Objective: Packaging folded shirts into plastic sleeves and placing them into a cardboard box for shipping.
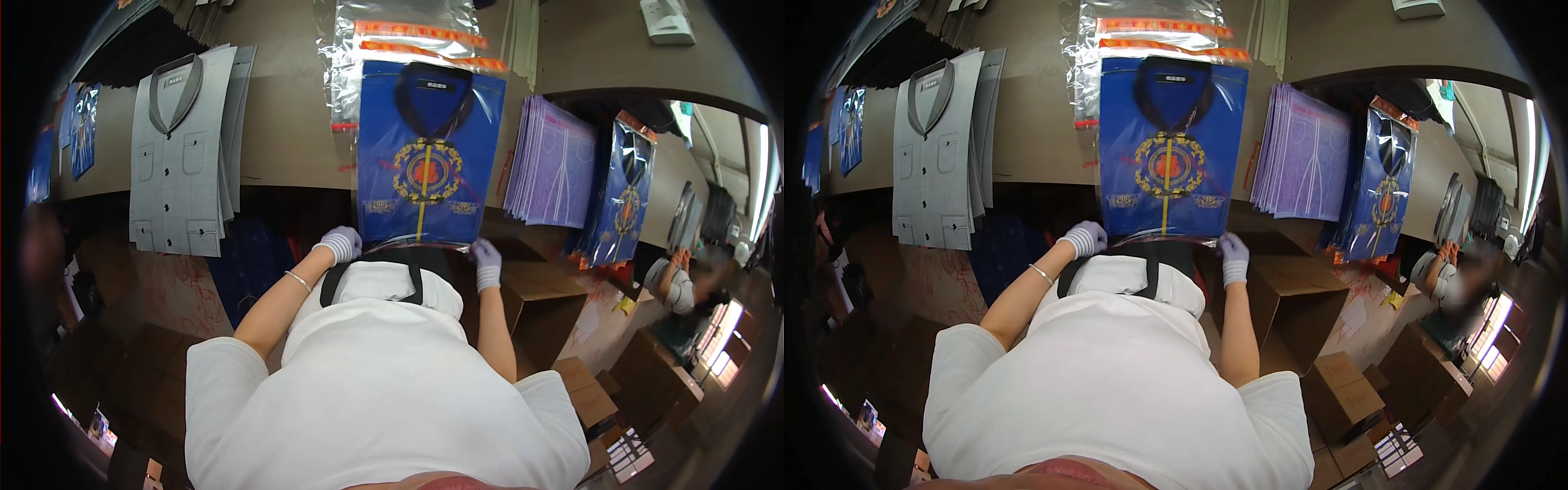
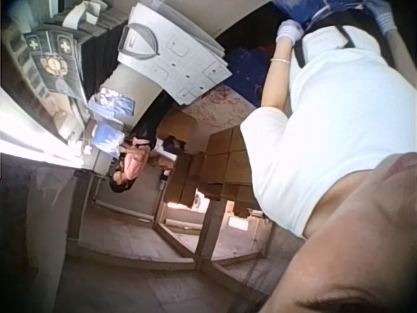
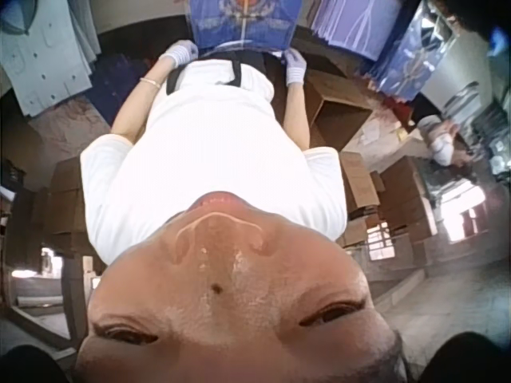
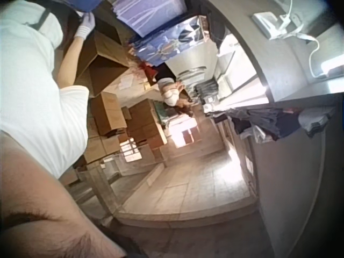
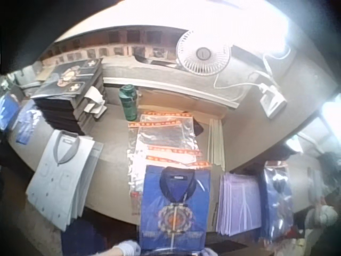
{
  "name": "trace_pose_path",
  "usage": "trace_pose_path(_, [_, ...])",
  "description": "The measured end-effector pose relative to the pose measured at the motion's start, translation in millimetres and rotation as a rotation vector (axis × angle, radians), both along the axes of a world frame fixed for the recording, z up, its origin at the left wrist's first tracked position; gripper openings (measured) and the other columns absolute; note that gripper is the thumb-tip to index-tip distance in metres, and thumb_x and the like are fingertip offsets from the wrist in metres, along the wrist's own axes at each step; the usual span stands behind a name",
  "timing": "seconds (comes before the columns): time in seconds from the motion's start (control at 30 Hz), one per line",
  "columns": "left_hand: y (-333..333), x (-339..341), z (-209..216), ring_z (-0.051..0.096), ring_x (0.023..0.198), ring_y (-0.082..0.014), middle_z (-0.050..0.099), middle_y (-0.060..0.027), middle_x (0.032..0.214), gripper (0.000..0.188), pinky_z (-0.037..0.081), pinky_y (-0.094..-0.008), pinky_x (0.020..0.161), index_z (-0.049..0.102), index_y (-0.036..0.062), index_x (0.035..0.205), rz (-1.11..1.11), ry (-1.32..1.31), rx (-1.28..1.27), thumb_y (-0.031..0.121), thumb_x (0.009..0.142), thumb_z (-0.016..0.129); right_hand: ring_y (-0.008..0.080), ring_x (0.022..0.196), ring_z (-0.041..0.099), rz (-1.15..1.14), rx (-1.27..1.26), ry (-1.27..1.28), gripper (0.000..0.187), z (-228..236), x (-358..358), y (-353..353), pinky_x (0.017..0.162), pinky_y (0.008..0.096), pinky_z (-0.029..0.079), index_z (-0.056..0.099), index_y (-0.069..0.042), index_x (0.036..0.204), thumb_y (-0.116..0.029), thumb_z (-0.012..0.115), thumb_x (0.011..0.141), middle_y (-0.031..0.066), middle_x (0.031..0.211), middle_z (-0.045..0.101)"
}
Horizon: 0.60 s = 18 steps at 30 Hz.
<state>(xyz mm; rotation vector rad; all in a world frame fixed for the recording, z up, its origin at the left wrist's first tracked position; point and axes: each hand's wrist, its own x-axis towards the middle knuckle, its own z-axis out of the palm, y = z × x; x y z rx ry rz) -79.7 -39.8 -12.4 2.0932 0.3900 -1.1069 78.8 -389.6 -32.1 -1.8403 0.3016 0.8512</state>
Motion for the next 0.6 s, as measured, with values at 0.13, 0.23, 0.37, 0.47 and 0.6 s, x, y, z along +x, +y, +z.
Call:
trace_pose_path(0.13, [24, 6, 14, 0.062, 0.071, -0.0267, 0.065, -0.0110, 0.079, 0.021, 0.050, -0.0333, 0.068, 0.067, 0.0075, 0.082, -0.077, -0.164, -0.231, 0.024, 0.070, 0.063, 0.0160, 0.077, 0.059, -0.363, 0.278, 0.365, 0.020, 3, -49, 0, 0.066, 0.0286, 0.048, 0.058, -0.004, 0.096, -0.022, 0.054, 0.087, 0.0076, 0.090, 0.062])
trace_pose_path(0.23, [29, 28, 64, 0.060, 0.080, -0.0248, 0.064, -0.0114, 0.083, 0.014, 0.048, -0.0306, 0.073, 0.066, 0.0037, 0.085, -0.005, -0.474, -0.599, 0.011, 0.073, 0.063, 0.0156, 0.083, 0.058, -0.389, 0.674, 0.506, 0.019, 24, -27, 44, 0.072, 0.0307, 0.048, 0.057, -0.007, 0.094, -0.023, 0.060, 0.084, 0.0042, 0.090, 0.061])
trace_pose_path(0.37, [48, 61, 120, 0.058, 0.085, -0.0240, 0.062, -0.0113, 0.085, 0.018, 0.046, -0.0310, 0.077, 0.066, 0.0036, 0.090, -0.078, -0.442, -0.759, 0.006, 0.072, 0.061, 0.0120, 0.071, 0.056, -0.548, 0.619, 0.288, 0.018, 52, -8, 104, 0.063, 0.0275, 0.047, 0.056, -0.011, 0.087, -0.020, 0.068, 0.078, -0.0003, 0.079, 0.057])
trace_pose_path(0.47, [91, 76, 84, 0.060, 0.072, -0.0268, 0.062, -0.0106, 0.073, 0.010, 0.049, -0.0338, 0.069, 0.064, 0.0067, 0.075, 0.112, -0.712, -0.079, 0.004, 0.070, 0.055, 0.0095, 0.062, 0.052, -0.387, 0.531, 0.170, 0.015, 64, 3, 116, 0.050, 0.0236, 0.042, 0.055, -0.011, 0.084, -0.018, 0.067, 0.079, -0.0024, 0.074, 0.054])
trace_pose_path(0.6, [128, 128, 55, 0.057, 0.079, -0.0308, 0.060, -0.0142, 0.086, 0.012, 0.046, -0.0346, 0.072, 0.059, 0.0033, 0.085, 0.548, -1.027, 0.197, 0.007, 0.075, 0.053, 0.0076, 0.051, 0.046, -0.249, 0.344, -0.164, 0.017, 96, 6, 126, 0.041, 0.0207, 0.033, 0.052, -0.011, 0.083, -0.018, 0.067, 0.079, -0.0034, 0.067, 0.050])
